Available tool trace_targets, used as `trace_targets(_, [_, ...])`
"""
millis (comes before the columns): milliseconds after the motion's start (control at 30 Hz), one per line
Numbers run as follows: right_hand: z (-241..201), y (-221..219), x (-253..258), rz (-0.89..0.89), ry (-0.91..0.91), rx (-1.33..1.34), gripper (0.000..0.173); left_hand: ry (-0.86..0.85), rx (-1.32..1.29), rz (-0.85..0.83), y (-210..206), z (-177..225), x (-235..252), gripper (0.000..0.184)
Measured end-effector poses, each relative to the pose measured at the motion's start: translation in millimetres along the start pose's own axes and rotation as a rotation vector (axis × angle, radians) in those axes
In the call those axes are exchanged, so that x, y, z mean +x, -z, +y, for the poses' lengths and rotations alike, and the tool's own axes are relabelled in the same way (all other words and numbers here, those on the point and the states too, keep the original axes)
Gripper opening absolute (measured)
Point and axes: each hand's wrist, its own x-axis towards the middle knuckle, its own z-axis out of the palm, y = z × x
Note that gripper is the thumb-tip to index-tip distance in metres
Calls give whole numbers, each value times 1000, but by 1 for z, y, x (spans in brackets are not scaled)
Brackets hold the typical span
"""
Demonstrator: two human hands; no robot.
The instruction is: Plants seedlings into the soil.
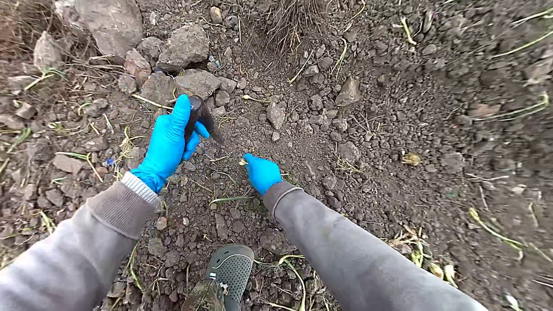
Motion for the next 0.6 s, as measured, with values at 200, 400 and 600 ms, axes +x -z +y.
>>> trace_targets(200, [-35,13,55,212,46,83,27,115,-42,8,-16,-69,-5,67])
trace_targets(400, [-57,-26,85,0,55,-49,26,79,-63,102,-1,-50,-35,65])
trace_targets(600, [-22,0,31,228,-23,-10,33,48,-166,83,-12,-110,-57,75])
